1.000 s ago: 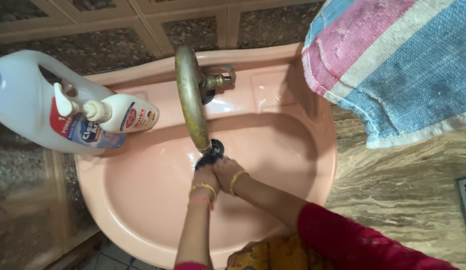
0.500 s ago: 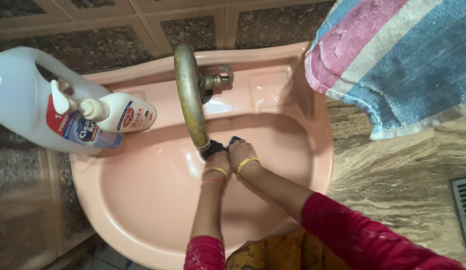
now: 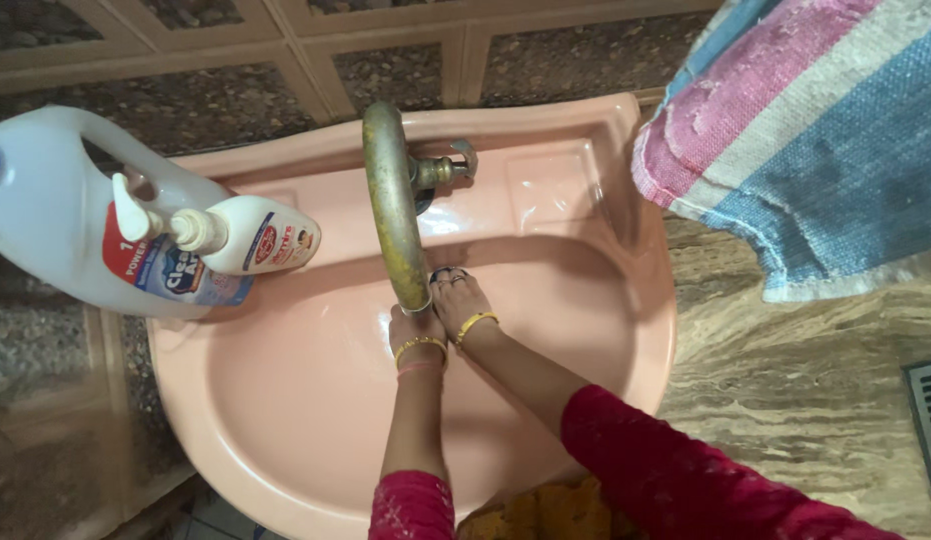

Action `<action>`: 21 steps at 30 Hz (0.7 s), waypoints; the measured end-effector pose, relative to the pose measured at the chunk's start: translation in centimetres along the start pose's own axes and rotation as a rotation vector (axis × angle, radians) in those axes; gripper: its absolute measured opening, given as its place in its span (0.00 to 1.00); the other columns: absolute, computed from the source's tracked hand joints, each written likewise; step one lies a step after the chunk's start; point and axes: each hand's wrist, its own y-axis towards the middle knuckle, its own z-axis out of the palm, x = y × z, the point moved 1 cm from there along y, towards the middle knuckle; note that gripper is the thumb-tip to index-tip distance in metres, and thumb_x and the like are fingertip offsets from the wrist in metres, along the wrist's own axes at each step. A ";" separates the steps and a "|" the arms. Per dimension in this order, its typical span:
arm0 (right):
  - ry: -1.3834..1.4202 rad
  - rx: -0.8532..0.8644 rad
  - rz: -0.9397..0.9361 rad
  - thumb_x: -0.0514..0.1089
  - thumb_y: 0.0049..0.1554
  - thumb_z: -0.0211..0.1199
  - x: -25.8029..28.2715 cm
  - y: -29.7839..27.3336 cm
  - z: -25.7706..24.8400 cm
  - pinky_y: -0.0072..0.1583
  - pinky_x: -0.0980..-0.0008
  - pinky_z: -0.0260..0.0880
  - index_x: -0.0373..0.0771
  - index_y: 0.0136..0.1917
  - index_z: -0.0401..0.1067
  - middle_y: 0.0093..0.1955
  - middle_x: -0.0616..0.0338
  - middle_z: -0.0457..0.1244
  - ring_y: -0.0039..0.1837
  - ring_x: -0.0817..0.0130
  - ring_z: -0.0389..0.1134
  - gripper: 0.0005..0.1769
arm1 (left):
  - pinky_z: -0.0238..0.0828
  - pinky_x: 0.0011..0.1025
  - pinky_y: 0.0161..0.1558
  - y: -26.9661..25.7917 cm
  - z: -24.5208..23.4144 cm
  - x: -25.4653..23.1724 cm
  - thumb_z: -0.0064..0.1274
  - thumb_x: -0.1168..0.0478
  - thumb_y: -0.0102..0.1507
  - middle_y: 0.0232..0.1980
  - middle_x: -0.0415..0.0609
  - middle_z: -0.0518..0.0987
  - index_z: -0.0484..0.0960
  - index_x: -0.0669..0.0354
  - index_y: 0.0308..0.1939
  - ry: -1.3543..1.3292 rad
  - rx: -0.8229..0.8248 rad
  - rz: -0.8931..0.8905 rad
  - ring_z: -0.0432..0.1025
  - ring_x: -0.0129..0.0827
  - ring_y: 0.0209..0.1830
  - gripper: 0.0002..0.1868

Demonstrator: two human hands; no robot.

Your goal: The person washes a dark cloth in a pink sink using a handheld scrubbing tool. They scrub the cloth against the sink surface, rinse it under running water from the faucet, and wring it out repeatedly.

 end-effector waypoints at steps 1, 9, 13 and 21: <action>0.103 -0.029 -0.023 0.45 0.56 0.56 -0.5 -0.2 -0.3 0.67 0.59 0.61 0.35 0.66 0.67 0.61 0.49 0.64 0.65 0.54 0.63 0.25 | 0.71 0.52 0.53 -0.5 -0.3 -0.4 0.46 0.47 0.65 0.51 0.71 0.79 0.75 0.70 0.51 -0.002 -0.040 0.018 0.73 0.65 0.53 0.26; 0.309 0.374 -0.227 0.39 0.53 0.62 2.2 -4.4 -6.0 0.62 0.58 0.70 0.37 0.57 0.73 0.62 0.47 0.65 0.64 0.52 0.66 0.18 | 0.86 0.47 0.44 -4.6 -5.2 -0.8 0.43 0.63 0.67 0.49 0.65 0.84 0.80 0.70 0.53 0.377 0.489 -0.162 0.85 0.57 0.45 0.17; 0.440 0.650 -0.183 0.42 0.50 0.66 2.8 -9.0 -9.7 0.63 0.57 0.69 0.39 0.60 0.72 0.62 0.47 0.65 0.66 0.51 0.65 0.23 | 0.78 0.43 0.53 -6.4 -3.1 2.9 0.51 0.57 0.65 0.49 0.63 0.82 0.82 0.65 0.52 0.842 0.789 0.251 0.78 0.51 0.51 0.17; 0.303 0.438 -0.140 0.47 0.55 0.61 2.5 -10.0 -4.9 0.62 0.58 0.67 0.33 0.61 0.69 0.61 0.44 0.63 0.65 0.52 0.64 0.24 | 0.73 0.43 0.60 -5.2 0.7 5.6 0.40 0.60 0.70 0.61 0.59 0.78 0.81 0.62 0.54 0.631 0.439 0.221 0.73 0.52 0.62 0.16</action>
